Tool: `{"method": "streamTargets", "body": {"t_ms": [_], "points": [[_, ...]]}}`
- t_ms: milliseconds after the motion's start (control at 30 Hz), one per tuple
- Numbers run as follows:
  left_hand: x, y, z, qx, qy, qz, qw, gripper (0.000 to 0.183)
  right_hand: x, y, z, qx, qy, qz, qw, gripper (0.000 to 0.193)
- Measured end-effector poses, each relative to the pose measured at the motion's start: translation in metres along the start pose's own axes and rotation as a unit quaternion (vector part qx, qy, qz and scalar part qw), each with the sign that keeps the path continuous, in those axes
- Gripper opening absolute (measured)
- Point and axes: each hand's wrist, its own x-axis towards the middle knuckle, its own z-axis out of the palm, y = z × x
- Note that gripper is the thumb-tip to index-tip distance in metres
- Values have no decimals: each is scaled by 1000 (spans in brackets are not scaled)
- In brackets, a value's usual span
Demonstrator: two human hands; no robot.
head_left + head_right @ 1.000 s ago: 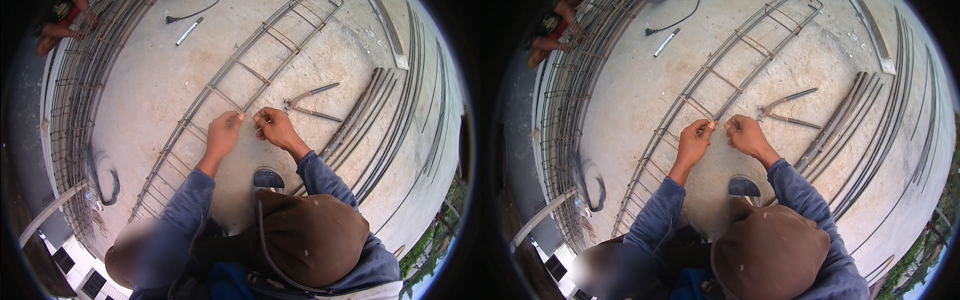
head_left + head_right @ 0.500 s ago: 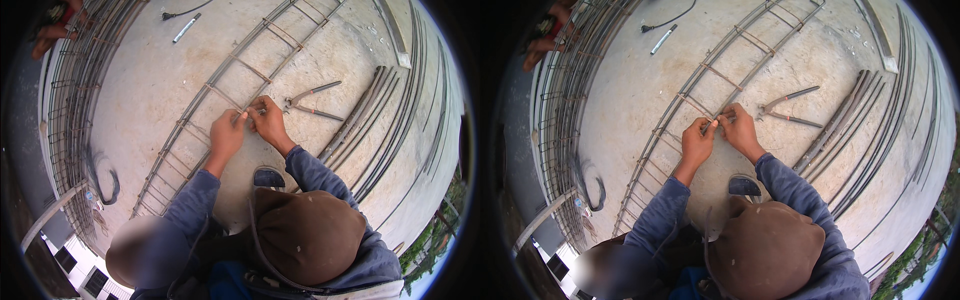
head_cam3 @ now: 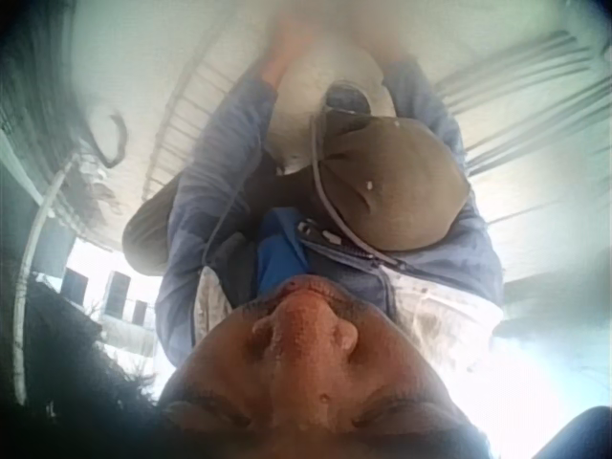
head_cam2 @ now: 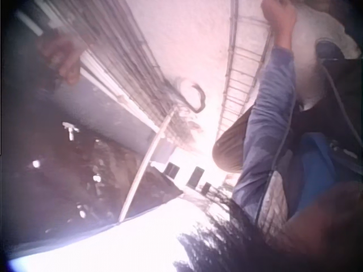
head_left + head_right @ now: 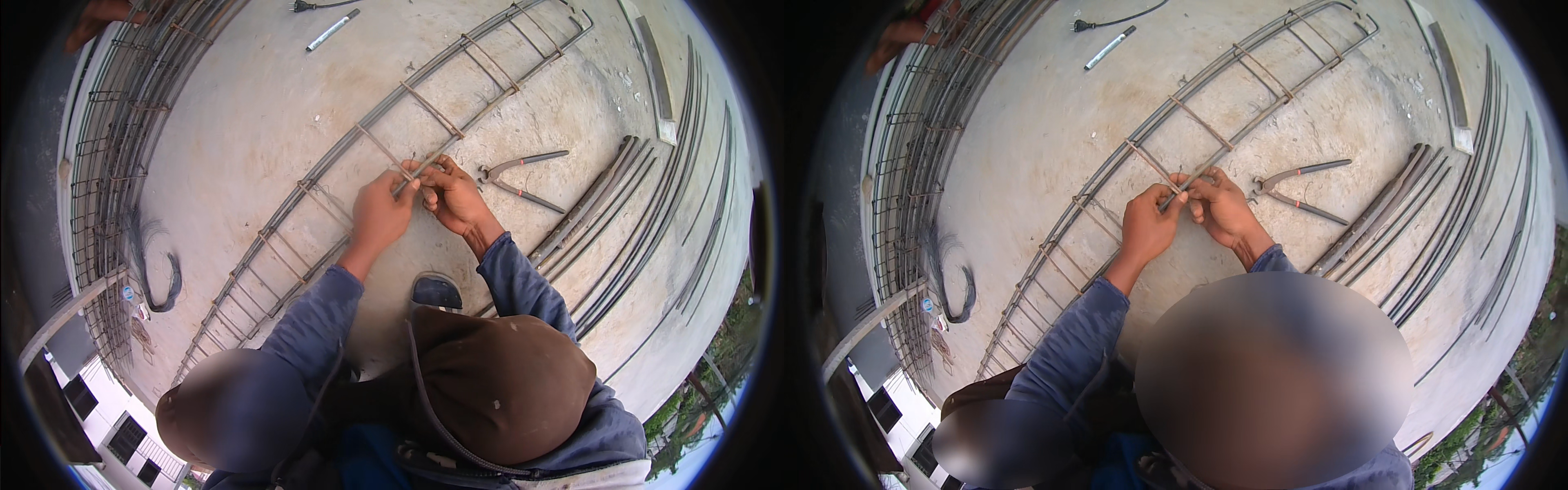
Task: The person assembles a rebar cage by tying thin wire around the intersections of steel bars using pliers. They work methodically along the length of the cage, securing each joint.
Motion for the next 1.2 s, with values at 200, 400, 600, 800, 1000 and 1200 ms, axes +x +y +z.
{"method": "streamTargets", "body": {"t_ms": [200,400,600,800,1000,1200], "points": [[1,-7,-5,-1,7,3,1000,38,-34,-59,46,-582,71,-141,798,41],[5,-11,4,-10,6,48,999,38,18,-68,65,-859,-37,-141,490,24],[13,-29,-7,-166,-106,-21,980,30,-21,-13,56,-783,55,-276,555,18],[32,1,-24,-206,-197,-122,951,31,-27,36,20,-558,154,-291,762,17],[41,5,-29,-155,-222,-121,955,40,-68,31,13,-667,102,-163,719,21],[44,-9,-29,-126,-224,-113,960,39,-40,-19,23,-687,45,-297,661,20]]}}
